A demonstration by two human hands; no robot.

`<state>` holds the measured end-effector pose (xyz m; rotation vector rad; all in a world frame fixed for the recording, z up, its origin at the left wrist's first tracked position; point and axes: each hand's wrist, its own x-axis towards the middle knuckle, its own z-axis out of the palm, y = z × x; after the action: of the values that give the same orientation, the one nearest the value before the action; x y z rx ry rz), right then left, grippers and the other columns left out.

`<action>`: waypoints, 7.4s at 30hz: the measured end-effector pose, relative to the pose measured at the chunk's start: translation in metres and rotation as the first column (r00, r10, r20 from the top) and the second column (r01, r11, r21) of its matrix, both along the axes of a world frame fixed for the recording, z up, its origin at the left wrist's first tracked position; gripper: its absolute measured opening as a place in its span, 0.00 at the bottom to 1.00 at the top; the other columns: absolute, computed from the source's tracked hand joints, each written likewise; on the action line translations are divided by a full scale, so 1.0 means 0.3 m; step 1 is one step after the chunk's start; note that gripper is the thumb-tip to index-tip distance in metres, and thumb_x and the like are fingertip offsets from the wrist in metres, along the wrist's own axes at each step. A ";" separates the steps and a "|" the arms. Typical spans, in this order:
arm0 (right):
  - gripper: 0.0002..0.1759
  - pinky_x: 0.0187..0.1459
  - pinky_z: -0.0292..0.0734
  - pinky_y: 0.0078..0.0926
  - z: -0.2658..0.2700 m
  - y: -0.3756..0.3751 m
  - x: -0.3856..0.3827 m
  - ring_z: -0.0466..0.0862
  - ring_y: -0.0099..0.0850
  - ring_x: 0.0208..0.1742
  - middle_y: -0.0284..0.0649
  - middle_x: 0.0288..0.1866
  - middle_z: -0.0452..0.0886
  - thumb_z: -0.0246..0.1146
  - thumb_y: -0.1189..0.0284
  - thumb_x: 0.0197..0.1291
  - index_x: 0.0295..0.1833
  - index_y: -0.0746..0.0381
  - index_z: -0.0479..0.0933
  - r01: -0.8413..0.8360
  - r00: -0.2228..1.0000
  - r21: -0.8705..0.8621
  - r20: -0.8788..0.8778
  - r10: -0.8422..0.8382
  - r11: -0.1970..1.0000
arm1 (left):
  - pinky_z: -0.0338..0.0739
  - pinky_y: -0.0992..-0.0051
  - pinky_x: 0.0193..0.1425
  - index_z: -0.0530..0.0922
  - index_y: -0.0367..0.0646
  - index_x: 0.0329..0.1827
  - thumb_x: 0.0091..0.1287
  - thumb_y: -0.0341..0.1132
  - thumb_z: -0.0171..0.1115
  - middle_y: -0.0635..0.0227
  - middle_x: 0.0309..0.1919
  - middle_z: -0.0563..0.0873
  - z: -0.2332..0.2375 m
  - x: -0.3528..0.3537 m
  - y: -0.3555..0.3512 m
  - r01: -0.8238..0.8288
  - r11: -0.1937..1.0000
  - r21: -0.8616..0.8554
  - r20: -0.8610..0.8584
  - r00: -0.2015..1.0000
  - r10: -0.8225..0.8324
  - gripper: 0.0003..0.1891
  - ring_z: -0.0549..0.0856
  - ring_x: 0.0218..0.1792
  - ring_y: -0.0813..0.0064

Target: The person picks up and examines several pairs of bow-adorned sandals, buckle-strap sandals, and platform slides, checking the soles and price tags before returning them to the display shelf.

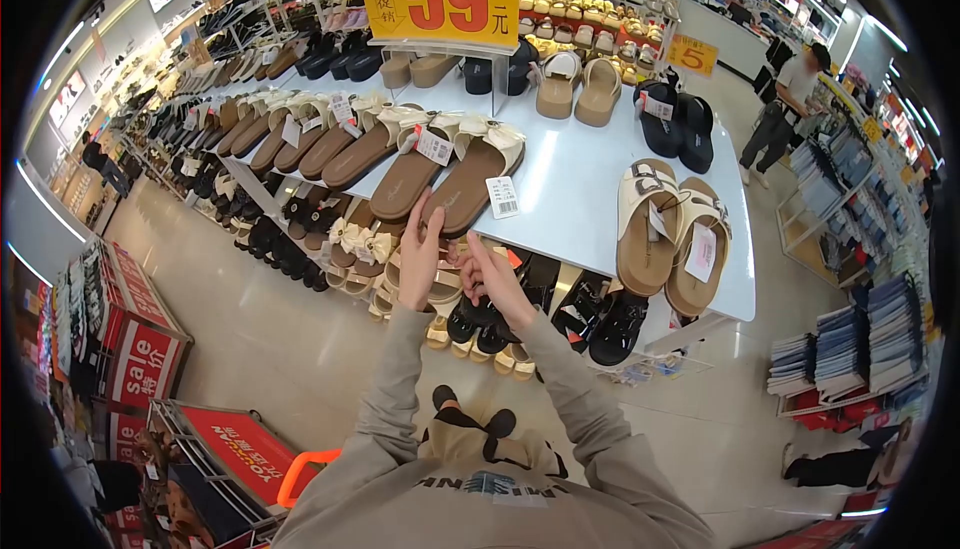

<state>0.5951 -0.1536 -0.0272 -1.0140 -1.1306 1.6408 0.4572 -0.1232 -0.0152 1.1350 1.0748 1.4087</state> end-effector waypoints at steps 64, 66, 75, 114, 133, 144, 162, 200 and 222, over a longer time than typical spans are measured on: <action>0.21 0.27 0.72 0.16 -0.138 -0.299 -0.033 0.78 0.22 0.24 0.36 0.24 0.77 0.44 0.58 0.75 0.43 0.65 0.73 0.303 0.953 0.031 -0.001 -0.303 0.952 | 0.75 0.66 0.60 0.77 0.38 0.60 0.62 0.28 0.65 0.57 0.62 0.78 0.068 -0.086 -0.120 -0.058 0.841 0.538 -0.469 0.808 0.356 0.21 0.80 0.59 0.59; 0.17 0.26 0.72 0.16 -0.178 -0.306 -0.084 0.78 0.21 0.24 0.35 0.24 0.77 0.49 0.60 0.74 0.43 0.64 0.73 0.241 0.970 -0.060 0.022 -0.240 0.969 | 0.77 0.66 0.57 0.78 0.38 0.59 0.62 0.29 0.65 0.58 0.60 0.79 0.046 -0.203 -0.104 -0.083 0.820 0.566 -0.480 0.776 0.410 0.20 0.81 0.57 0.59; 0.19 0.26 0.74 0.17 -0.209 -0.069 -0.459 0.80 0.22 0.24 0.35 0.24 0.78 0.53 0.59 0.72 0.45 0.66 0.75 0.319 0.948 -0.113 0.035 -0.317 0.941 | 0.72 0.65 0.62 0.79 0.35 0.54 0.66 0.26 0.59 0.57 0.61 0.77 0.036 -0.744 0.189 -0.213 0.788 0.578 -0.484 0.689 0.541 0.13 0.77 0.60 0.59; 0.34 0.18 0.66 0.15 0.057 0.221 -0.595 0.73 0.21 0.12 0.35 0.11 0.73 0.52 0.49 0.70 0.30 0.72 0.81 0.570 0.818 0.053 0.058 -0.573 0.820 | 0.80 0.68 0.54 0.83 0.39 0.49 0.52 0.23 0.67 0.60 0.61 0.78 0.100 -0.571 0.406 0.379 0.696 0.610 -0.611 0.785 0.107 0.19 0.82 0.54 0.61; 0.27 0.23 0.70 0.15 -0.083 0.196 -0.741 0.76 0.21 0.17 0.35 0.16 0.76 0.48 0.54 0.73 0.46 0.69 0.79 0.034 0.999 -0.119 -0.027 -0.037 0.992 | 0.73 0.68 0.60 0.82 0.36 0.50 0.64 0.24 0.61 0.56 0.54 0.82 0.096 -0.984 0.337 -0.247 0.741 0.624 -0.423 0.691 0.587 0.12 0.82 0.55 0.63; 0.23 0.53 0.76 0.33 0.170 0.492 -1.301 0.77 0.41 0.57 0.46 0.58 0.74 0.69 0.74 0.53 0.56 0.61 0.75 0.279 0.494 0.788 0.372 -0.785 0.549 | 0.73 0.64 0.61 0.78 0.43 0.57 0.56 0.31 0.71 0.57 0.65 0.71 0.115 -1.345 0.683 0.110 0.792 0.601 -0.600 0.716 0.356 0.24 0.74 0.63 0.55; 0.36 0.65 0.71 0.40 0.195 0.675 -1.473 0.62 0.51 0.73 0.48 0.76 0.48 0.64 0.83 0.51 0.67 0.56 0.66 0.404 0.206 0.822 0.345 -0.916 0.401 | 0.78 0.65 0.56 0.80 0.42 0.54 0.52 0.26 0.69 0.61 0.63 0.76 0.122 -1.409 0.787 0.429 0.662 0.615 -0.556 0.831 -0.022 0.23 0.81 0.56 0.60; 0.30 0.64 0.69 0.43 0.065 0.621 -1.910 0.69 0.50 0.67 0.50 0.71 0.62 0.69 0.74 0.52 0.63 0.60 0.71 0.278 0.426 0.839 0.328 -0.843 0.467 | 0.68 0.65 0.68 0.71 0.47 0.65 0.57 0.30 0.66 0.56 0.72 0.62 0.147 -2.011 0.995 0.377 0.791 0.482 -0.716 0.690 0.108 0.29 0.67 0.70 0.55; 0.42 0.65 0.64 0.43 0.168 0.949 -2.052 0.66 0.50 0.66 0.49 0.75 0.53 0.64 0.75 0.54 0.75 0.57 0.56 0.143 0.213 0.828 0.510 -0.834 0.543 | 0.72 0.63 0.63 0.76 0.51 0.61 0.52 0.28 0.67 0.62 0.72 0.64 0.141 -2.031 1.135 0.555 0.673 0.489 -0.606 0.771 -0.196 0.29 0.71 0.66 0.55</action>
<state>-0.0205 0.1310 0.0232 -1.6086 -1.5599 -0.1229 -0.1521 0.2173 0.0270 2.2169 0.5858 1.1587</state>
